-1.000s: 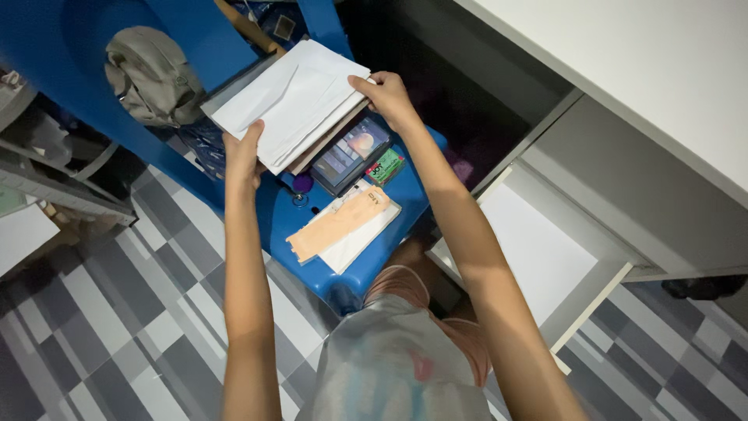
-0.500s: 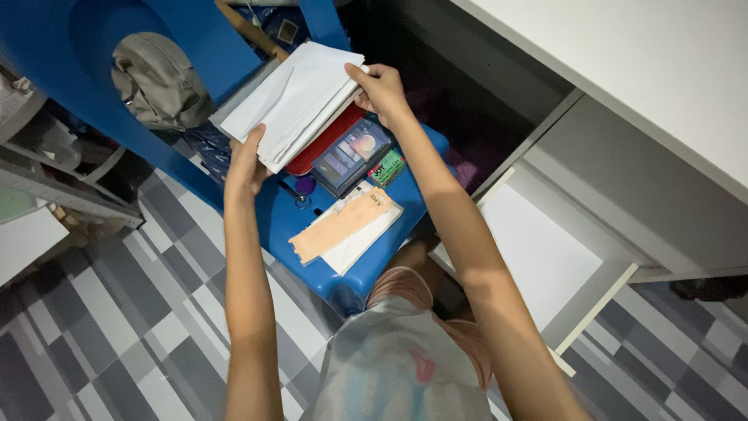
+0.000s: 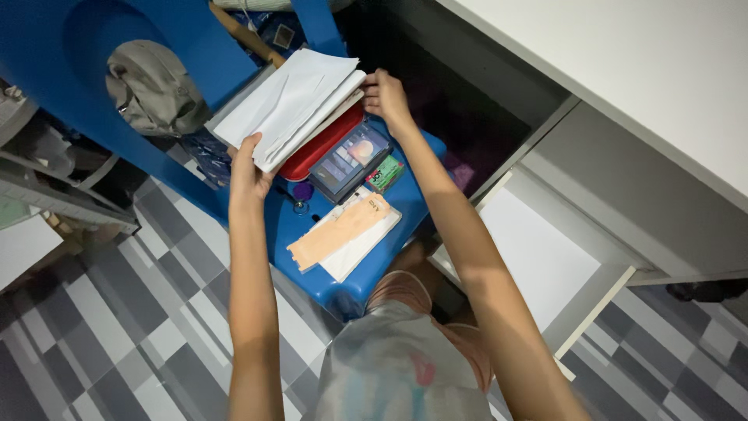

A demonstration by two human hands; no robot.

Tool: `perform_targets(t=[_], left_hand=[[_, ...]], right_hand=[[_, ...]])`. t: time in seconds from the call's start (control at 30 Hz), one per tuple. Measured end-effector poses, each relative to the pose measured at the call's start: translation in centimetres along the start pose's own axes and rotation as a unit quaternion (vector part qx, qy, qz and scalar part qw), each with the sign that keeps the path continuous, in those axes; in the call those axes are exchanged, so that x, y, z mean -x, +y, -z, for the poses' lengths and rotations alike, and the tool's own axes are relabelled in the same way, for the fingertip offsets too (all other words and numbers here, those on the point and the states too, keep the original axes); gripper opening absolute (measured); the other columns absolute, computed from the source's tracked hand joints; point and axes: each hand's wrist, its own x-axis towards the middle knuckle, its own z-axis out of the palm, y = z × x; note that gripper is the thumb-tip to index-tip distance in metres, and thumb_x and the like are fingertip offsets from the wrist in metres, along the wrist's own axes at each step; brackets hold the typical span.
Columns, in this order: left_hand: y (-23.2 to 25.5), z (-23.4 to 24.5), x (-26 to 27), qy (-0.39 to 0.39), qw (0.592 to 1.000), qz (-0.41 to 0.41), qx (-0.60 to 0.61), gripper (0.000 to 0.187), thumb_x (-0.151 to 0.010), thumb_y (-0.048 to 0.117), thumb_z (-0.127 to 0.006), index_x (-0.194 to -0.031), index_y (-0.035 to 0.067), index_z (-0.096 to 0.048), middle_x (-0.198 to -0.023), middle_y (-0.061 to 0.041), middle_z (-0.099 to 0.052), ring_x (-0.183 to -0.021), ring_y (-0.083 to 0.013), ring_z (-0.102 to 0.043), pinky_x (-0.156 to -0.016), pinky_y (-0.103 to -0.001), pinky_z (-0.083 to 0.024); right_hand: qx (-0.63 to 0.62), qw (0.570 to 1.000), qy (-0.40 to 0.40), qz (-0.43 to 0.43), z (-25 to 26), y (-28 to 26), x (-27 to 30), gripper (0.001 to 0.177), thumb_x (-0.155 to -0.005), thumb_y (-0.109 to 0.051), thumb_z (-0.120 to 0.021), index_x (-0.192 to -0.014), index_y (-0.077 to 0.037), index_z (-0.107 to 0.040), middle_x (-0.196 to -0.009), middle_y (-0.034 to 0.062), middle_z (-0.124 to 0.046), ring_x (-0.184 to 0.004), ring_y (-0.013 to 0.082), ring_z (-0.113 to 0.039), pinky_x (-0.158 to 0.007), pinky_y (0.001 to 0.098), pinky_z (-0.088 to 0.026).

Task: The person opens a white desk drawer and removes a red first-aid kit, a small box, a notebook, and several papers, placing them on a blue plastic chair. The person then returns the first-aid kit to the drawer and continues to sort the remaining items.

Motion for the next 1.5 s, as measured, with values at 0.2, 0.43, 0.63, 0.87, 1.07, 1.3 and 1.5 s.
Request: perform_targets(t=[0.2,0.43,0.63,0.87,1.07,1.3,1.5], left_hand=[[0.1,-1.3,1.1,0.034,0.999,-0.029,-0.029,0.089,-0.087,0.013,-0.071,-0.152,0.012,-0.010,-0.139,-0.026,-0.050,-0.114,-0.0402,-0.070,-0.077,-0.053,-0.064],[0.0,-1.0,1.4,0.021,0.999,-0.031,-0.013,0.102,-0.088,0.012,-0.070,-0.156,0.017,0.007,-0.142,-0.026,-0.049,-0.118,-0.0410,-0.067,-0.082,-0.052,-0.063],[-0.3,-0.2,1.2,0.029,0.999,-0.039,-0.006,0.102,-0.088,0.011,-0.069,-0.156,0.016,0.007,-0.144,-0.024,-0.049,-0.125,-0.0371,-0.064,-0.087,-0.047,-0.065],[-0.3,-0.6,2.0,-0.045,0.996,-0.078,0.005,0.090,-0.092,0.010,-0.070,-0.162,0.007,-0.014,-0.152,-0.025,-0.045,-0.136,-0.0370,-0.058,-0.101,-0.045,-0.059],[1.0,-1.2,3.6,-0.042,0.992,-0.112,-0.029,0.083,-0.090,0.013,-0.068,-0.159,0.011,-0.022,-0.154,-0.022,-0.042,-0.139,-0.0340,-0.051,-0.110,-0.043,-0.053],[1.8,-0.2,7.1,-0.033,0.988,-0.136,-0.072,0.082,-0.091,0.012,-0.066,-0.159,0.009,-0.021,-0.154,-0.021,-0.043,-0.143,-0.0334,-0.049,-0.115,-0.041,-0.049],[2.4,0.8,10.0,-0.060,0.984,-0.154,-0.071,0.079,-0.095,0.010,-0.065,-0.162,0.004,-0.022,-0.158,-0.021,-0.043,-0.146,-0.0319,-0.048,-0.118,-0.038,-0.047]], right_hand=[[0.505,0.849,-0.025,0.153,1.1,6.5,-5.8,0.052,-0.082,-0.040,-0.069,-0.120,-0.005,-0.072,-0.117,0.0241,-0.072,-0.107,0.0385,-0.069,-0.091,0.0444,-0.055],[0.443,0.880,-0.093,0.147,-0.7,8.7,-7.9,0.062,-0.080,-0.046,-0.080,-0.130,-0.012,-0.068,-0.130,0.0167,-0.068,-0.119,0.0313,-0.066,-0.098,0.0393,-0.054],[0.291,0.946,-0.105,0.099,-1.2,8.1,-8.4,0.063,-0.075,-0.035,-0.084,-0.128,-0.008,-0.064,-0.127,0.0153,-0.070,-0.116,0.0269,-0.067,-0.097,0.0385,-0.055],[0.225,0.961,-0.085,0.137,-1.5,6.2,-6.7,0.060,-0.082,-0.026,-0.084,-0.125,-0.006,-0.048,-0.117,0.0113,-0.066,-0.117,0.0242,-0.061,-0.098,0.0378,-0.051],[0.279,0.939,0.031,0.196,-2.1,1.9,-3.5,0.044,-0.080,-0.029,-0.080,-0.114,-0.011,-0.057,-0.100,0.0100,-0.072,-0.097,0.0241,-0.070,-0.085,0.0377,-0.055],[0.098,0.988,0.038,0.110,-0.6,-1.4,-0.3,0.064,-0.077,-0.037,-0.088,-0.123,-0.004,-0.058,-0.088,0.0136,-0.071,-0.076,0.0175,-0.071,-0.070,0.0299,-0.059],[-0.011,0.984,0.036,0.173,2.5,-3.1,0.4,0.076,-0.071,-0.044,-0.092,-0.124,0.002,-0.061,-0.101,0.0160,-0.078,-0.083,0.0192,-0.078,-0.074,0.0309,-0.064]])
